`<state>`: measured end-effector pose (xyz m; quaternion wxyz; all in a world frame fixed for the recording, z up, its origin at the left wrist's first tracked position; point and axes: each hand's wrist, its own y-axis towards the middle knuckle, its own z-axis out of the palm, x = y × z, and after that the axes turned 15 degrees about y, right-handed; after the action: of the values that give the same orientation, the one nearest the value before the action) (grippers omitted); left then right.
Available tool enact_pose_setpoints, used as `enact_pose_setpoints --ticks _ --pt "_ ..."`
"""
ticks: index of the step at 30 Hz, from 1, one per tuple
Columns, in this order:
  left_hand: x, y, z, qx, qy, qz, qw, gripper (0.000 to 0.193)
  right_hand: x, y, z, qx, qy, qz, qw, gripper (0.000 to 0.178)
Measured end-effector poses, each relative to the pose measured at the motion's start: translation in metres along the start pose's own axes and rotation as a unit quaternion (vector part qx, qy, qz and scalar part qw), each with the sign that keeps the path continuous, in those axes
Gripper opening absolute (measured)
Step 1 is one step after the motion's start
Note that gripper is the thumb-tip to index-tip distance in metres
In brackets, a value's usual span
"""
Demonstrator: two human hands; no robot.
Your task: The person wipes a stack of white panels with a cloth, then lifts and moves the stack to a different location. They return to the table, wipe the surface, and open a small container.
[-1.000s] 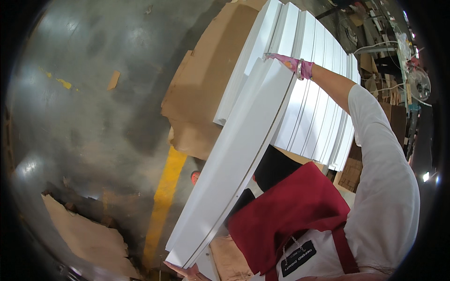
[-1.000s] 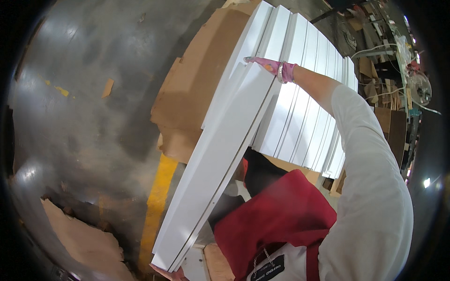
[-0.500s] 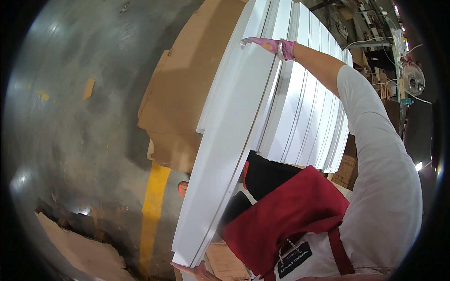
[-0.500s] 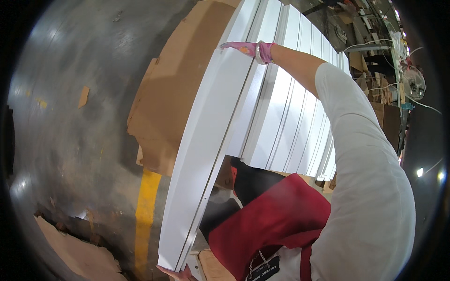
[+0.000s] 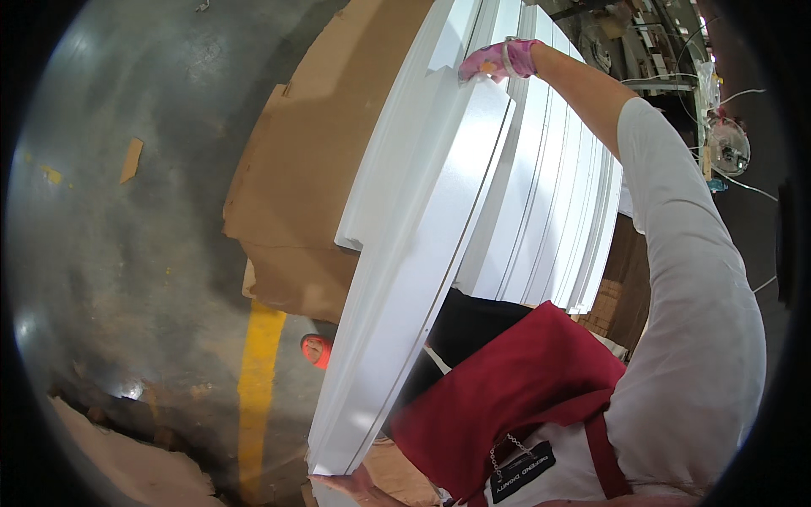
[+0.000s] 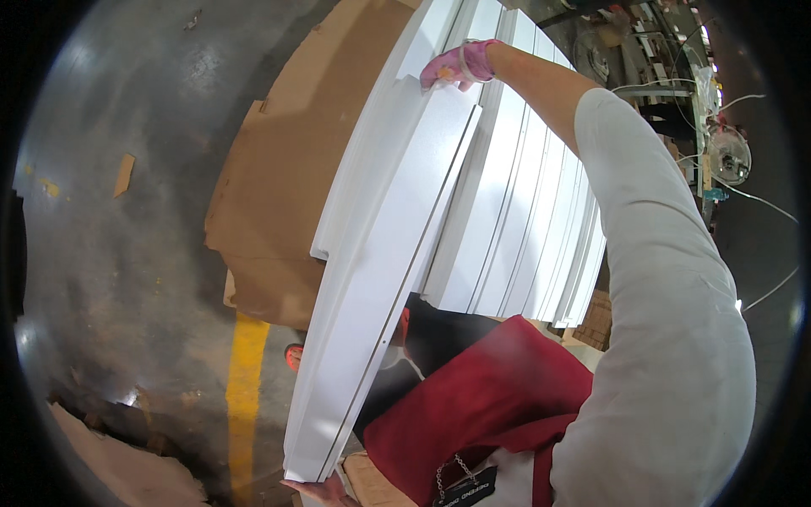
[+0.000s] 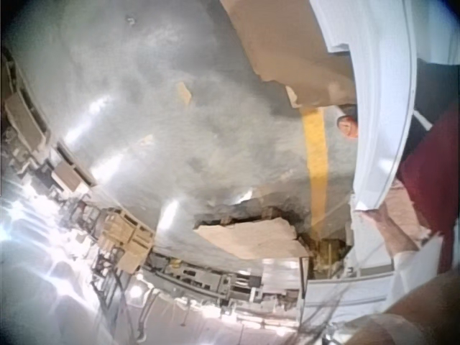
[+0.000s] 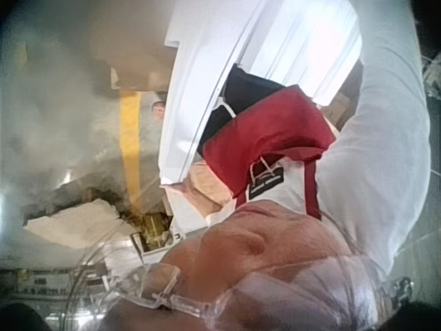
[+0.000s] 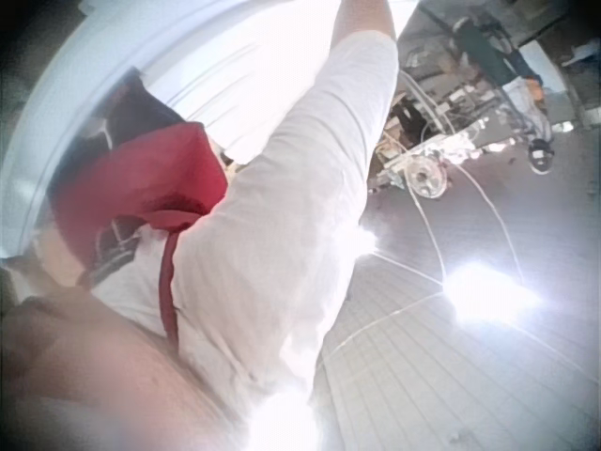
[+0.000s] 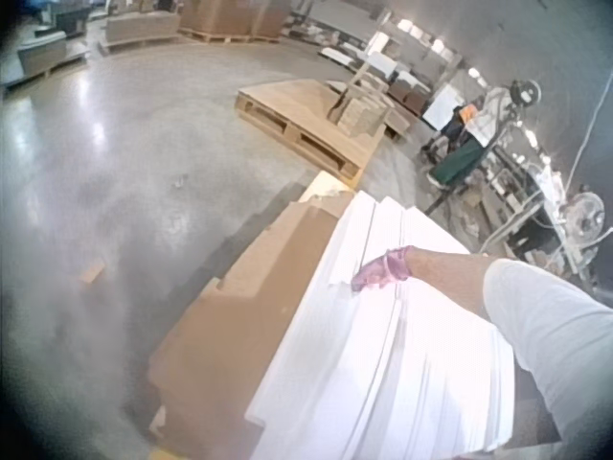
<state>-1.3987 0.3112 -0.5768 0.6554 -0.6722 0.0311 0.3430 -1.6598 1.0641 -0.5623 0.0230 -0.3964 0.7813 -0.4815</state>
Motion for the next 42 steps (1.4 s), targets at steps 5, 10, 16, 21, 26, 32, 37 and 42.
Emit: enact_pose_setpoints --ticks 5,10,16,21,26,32,37,42 --pt "0.004 -0.004 0.009 0.008 -0.006 0.000 1.000 0.079 0.092 -0.003 0.093 -0.187 -0.076 -0.517 0.832 0.027" --pt "0.008 -0.004 0.052 0.053 -0.065 -0.053 0.995 0.082 0.167 -0.093 0.231 0.191 -0.215 -0.216 0.933 0.053" --pt "0.031 0.006 0.093 0.142 0.161 0.018 0.976 0.070 0.150 -0.055 0.177 0.177 -0.269 -0.198 0.926 0.057" --pt "0.014 -0.002 0.209 0.163 0.093 -0.079 0.979 0.066 0.131 -0.027 0.118 0.145 -0.334 -0.127 0.923 0.051" --pt "0.030 0.021 0.242 0.313 0.127 -0.088 0.937 0.061 0.089 0.000 0.076 0.081 -0.338 -0.148 0.926 0.045" --pt "0.025 0.028 0.296 0.367 0.136 -0.085 0.916 0.060 0.091 0.011 0.053 0.047 -0.350 -0.078 0.932 0.046" --pt "0.017 0.025 0.339 0.326 0.145 -0.119 0.927 0.055 0.086 0.010 0.051 0.006 -0.349 -0.091 0.933 0.047" --pt "0.024 0.052 0.318 0.351 0.336 -0.061 0.872 0.070 0.078 -0.028 0.091 -0.212 -0.240 -0.239 0.917 0.045"
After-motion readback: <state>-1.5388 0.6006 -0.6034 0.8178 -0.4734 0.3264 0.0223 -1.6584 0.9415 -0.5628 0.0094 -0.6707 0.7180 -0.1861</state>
